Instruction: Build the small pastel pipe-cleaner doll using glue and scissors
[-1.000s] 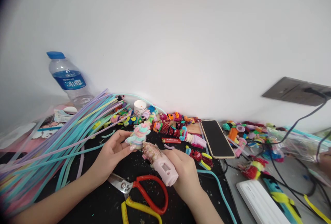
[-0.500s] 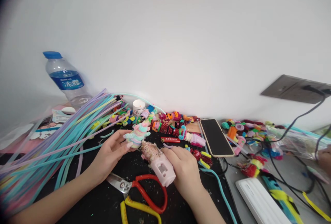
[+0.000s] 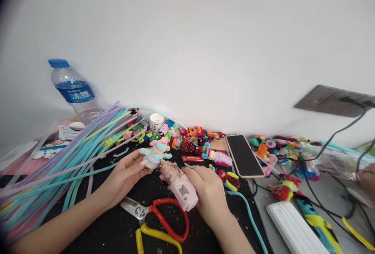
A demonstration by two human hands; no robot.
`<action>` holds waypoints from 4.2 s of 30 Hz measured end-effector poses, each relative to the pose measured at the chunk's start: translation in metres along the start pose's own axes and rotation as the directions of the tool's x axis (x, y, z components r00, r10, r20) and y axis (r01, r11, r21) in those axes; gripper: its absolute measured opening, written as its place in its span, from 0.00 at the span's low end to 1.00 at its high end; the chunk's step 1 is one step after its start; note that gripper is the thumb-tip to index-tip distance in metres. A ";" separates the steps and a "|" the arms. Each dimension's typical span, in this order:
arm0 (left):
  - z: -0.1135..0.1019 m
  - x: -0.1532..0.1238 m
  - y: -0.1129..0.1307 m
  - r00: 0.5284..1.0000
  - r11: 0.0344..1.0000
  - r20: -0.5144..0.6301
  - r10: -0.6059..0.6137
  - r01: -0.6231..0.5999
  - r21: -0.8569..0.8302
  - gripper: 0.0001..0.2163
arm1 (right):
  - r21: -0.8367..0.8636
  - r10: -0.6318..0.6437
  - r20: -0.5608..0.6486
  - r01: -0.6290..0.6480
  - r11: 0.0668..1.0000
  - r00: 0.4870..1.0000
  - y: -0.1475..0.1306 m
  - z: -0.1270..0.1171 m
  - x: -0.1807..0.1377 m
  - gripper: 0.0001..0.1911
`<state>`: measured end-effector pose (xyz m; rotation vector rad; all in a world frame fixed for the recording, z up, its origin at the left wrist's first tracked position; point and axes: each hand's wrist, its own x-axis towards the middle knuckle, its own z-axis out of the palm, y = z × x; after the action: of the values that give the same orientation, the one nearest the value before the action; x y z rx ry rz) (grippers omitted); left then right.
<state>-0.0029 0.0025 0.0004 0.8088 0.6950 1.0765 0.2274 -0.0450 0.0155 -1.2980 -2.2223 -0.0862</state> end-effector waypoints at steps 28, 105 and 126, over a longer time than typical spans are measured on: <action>-0.006 0.011 0.009 0.988 0.931 -0.135 -0.081 0.027 -0.364 0.05 | 0.143 0.143 0.219 -0.176 0.974 0.965 -0.014 0.008 0.001 0.29; 0.008 0.005 -0.002 0.998 0.989 -0.050 0.047 -0.040 0.141 0.16 | 0.604 0.354 0.387 -0.524 0.600 0.851 -0.031 -0.003 0.071 0.04; 0.006 0.005 -0.005 0.998 0.986 -0.054 0.028 -0.018 0.163 0.13 | 0.495 0.269 0.378 -0.439 0.750 0.886 -0.031 -0.005 0.067 0.08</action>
<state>0.0057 0.0050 -0.0010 0.9313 0.8305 1.0762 0.1788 -0.0107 0.0597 -1.4076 -1.9284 0.9045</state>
